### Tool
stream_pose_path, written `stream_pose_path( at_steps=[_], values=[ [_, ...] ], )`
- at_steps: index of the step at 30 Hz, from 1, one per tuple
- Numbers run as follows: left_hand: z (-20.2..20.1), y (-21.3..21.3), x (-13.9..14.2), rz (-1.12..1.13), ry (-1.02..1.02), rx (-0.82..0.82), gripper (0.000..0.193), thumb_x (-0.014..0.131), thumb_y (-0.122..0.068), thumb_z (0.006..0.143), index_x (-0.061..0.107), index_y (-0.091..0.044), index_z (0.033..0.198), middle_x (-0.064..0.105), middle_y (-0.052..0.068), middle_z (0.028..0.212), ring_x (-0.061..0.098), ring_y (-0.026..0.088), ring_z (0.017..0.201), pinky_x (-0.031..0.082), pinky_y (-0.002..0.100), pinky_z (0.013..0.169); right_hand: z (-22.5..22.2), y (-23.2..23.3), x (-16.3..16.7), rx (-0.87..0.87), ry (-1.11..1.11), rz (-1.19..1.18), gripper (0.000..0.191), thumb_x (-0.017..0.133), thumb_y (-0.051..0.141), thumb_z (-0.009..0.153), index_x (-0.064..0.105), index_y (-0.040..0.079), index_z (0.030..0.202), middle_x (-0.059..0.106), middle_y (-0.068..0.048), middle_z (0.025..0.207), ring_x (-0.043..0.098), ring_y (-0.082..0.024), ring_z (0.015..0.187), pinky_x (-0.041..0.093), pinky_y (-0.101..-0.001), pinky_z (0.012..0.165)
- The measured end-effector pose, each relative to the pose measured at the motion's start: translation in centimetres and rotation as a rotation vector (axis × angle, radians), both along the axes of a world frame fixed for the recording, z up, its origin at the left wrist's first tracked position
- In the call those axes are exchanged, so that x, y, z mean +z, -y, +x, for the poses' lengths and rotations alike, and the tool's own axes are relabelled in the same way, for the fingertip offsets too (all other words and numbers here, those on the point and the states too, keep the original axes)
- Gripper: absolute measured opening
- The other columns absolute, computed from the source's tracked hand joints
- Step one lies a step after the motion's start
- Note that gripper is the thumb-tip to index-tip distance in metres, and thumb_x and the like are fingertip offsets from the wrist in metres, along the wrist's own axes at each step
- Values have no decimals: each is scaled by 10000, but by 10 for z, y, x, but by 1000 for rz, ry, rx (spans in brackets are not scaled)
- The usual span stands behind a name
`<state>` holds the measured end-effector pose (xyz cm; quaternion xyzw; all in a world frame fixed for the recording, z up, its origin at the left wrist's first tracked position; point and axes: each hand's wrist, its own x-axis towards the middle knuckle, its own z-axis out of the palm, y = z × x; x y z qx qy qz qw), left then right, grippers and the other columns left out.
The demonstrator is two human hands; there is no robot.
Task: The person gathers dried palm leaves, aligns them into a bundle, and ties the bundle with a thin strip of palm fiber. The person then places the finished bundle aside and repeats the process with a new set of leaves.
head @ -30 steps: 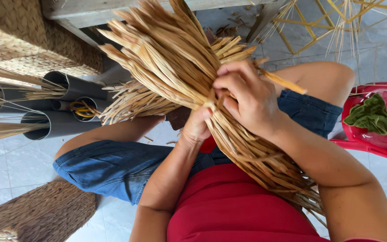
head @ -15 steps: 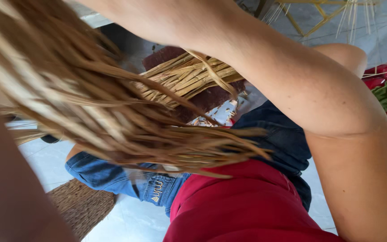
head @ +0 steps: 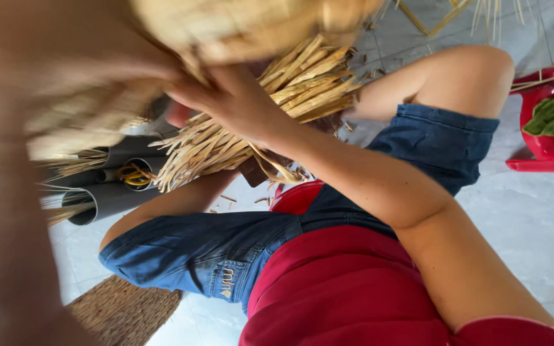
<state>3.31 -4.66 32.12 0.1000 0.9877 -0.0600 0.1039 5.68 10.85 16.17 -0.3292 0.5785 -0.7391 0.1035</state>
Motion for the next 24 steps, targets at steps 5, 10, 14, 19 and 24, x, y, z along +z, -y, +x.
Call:
stream_pose_path(
  at_steps=[5,10,14,19,24],
  values=[
    [-17,-64,-156,-56,303,19,964,938,-558,548,510,-84,1270,721,200,953,720,399,869,566,530,780,33,-52,-114,25,741,247,163,584,200,983,573,88,1100,694,-48,725,361,-35,412,250,-222,338],
    [-12,-65,-254,240,259,104,1249,981,-516,496,338,-152,1502,663,202,1175,670,405,1047,527,546,882,34,-69,-184,3,912,332,174,635,224,967,650,50,971,656,-66,645,368,-54,405,227,-246,336],
    [-1,-46,-270,349,177,38,1477,1014,-459,489,122,-201,1638,570,194,1335,632,410,1117,481,552,956,33,-90,-191,48,858,369,203,617,234,1000,691,47,1029,608,-18,627,393,-42,438,268,-225,375],
    [13,-41,-282,434,-125,-152,1557,1010,-484,405,93,-155,1620,544,170,1434,636,392,1136,462,559,997,19,-129,-166,105,1011,103,213,620,207,994,680,8,1038,493,14,575,335,-54,428,224,-237,367],
    [14,-47,-299,363,-194,-114,1491,999,-516,517,96,-89,1624,523,197,1463,637,373,1107,454,555,1007,11,-194,-125,93,969,-10,223,622,208,991,657,-6,1043,430,37,558,328,-82,447,264,-261,424]
  ],
)
